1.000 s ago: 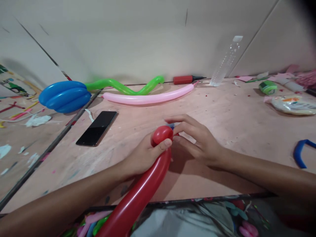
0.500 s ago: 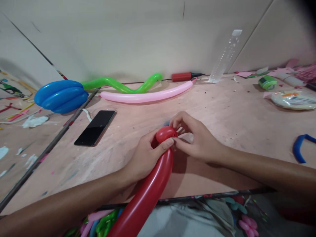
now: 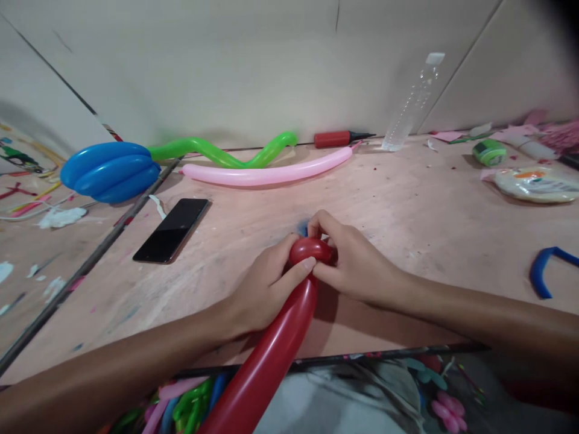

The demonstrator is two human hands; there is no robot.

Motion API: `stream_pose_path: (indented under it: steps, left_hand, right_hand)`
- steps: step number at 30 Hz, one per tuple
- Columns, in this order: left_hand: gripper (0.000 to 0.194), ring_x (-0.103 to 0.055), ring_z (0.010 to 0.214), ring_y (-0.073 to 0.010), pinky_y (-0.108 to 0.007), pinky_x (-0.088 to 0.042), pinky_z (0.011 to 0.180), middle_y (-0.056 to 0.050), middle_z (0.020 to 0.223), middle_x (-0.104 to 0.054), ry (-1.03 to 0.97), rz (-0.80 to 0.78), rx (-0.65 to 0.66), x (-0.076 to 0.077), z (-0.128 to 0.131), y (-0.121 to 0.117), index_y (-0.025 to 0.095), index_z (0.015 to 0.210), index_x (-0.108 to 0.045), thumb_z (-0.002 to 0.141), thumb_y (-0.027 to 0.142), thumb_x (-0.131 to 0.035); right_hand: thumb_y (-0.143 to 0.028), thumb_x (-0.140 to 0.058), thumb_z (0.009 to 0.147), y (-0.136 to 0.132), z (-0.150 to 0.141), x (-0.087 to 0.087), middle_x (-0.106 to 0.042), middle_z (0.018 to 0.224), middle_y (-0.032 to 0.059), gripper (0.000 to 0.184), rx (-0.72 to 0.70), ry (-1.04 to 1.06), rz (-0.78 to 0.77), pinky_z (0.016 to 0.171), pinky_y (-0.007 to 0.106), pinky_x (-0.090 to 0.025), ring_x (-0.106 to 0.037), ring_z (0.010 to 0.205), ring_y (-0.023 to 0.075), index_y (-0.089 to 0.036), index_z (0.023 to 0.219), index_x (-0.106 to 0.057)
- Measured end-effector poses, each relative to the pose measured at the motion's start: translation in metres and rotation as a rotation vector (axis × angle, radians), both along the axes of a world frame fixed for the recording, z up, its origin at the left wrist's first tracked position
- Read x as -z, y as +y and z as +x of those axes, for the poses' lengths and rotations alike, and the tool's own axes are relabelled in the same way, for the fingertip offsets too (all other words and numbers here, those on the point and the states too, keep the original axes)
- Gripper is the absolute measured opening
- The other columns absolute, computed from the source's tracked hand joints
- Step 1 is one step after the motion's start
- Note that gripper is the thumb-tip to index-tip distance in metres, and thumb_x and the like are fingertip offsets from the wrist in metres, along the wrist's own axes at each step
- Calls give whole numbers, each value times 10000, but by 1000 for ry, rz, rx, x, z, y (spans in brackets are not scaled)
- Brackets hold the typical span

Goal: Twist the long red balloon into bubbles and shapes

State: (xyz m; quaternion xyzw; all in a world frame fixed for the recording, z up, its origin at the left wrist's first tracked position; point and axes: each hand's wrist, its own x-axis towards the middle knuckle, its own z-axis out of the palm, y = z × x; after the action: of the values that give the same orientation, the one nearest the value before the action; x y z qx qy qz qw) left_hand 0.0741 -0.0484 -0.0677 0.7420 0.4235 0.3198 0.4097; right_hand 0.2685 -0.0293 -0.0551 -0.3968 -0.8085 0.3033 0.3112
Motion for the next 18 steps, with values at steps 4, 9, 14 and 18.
stream_pose_path:
  steps: [4, 9, 14, 18]
  left_hand:
    - [225, -598, 855, -182, -303, -451, 785, 0, 948, -625, -69, -16, -45, 0, 3, -2, 208, 990, -560, 1024, 431, -568]
    - [233, -608, 855, -179, -300, -446, 783, 0, 932, -636, -53, 18, -82, 0, 3, -1, 200, 990, -584, 1043, 420, -528]
    - [276, -601, 859, -192, -328, -423, 796, -15, 958, -650, 29, 46, -85, 0, 1, -2, 210, 1015, -552, 1080, 443, -420]
    - [219, -587, 887, -195, -332, -429, 828, -4, 976, -625, 8, -7, -96, -3, -2, -2, 218, 1024, -527, 1054, 432, -490]
  right_hand:
    - [-82, -543, 815, -2, -1, 4, -616, 1065, 50, 304, 6, -25, 122, 793, 358, -462, -594, 927, 219, -237, 1065, -468]
    - [-79, -534, 847, 1, 1, -3, -625, 1055, 27, 260, -45, 77, 16, 813, 340, -475, -605, 936, 198, -237, 1050, -501]
    - [-108, -544, 847, 4, -2, -10, -633, 930, -6, 219, -36, -2, -43, 714, 322, -442, -589, 812, 186, -244, 1009, -485]
    - [-63, -517, 804, 10, -8, -6, -627, 921, -8, 278, -49, 7, -23, 719, 323, -451, -602, 817, 185, -239, 1013, -466]
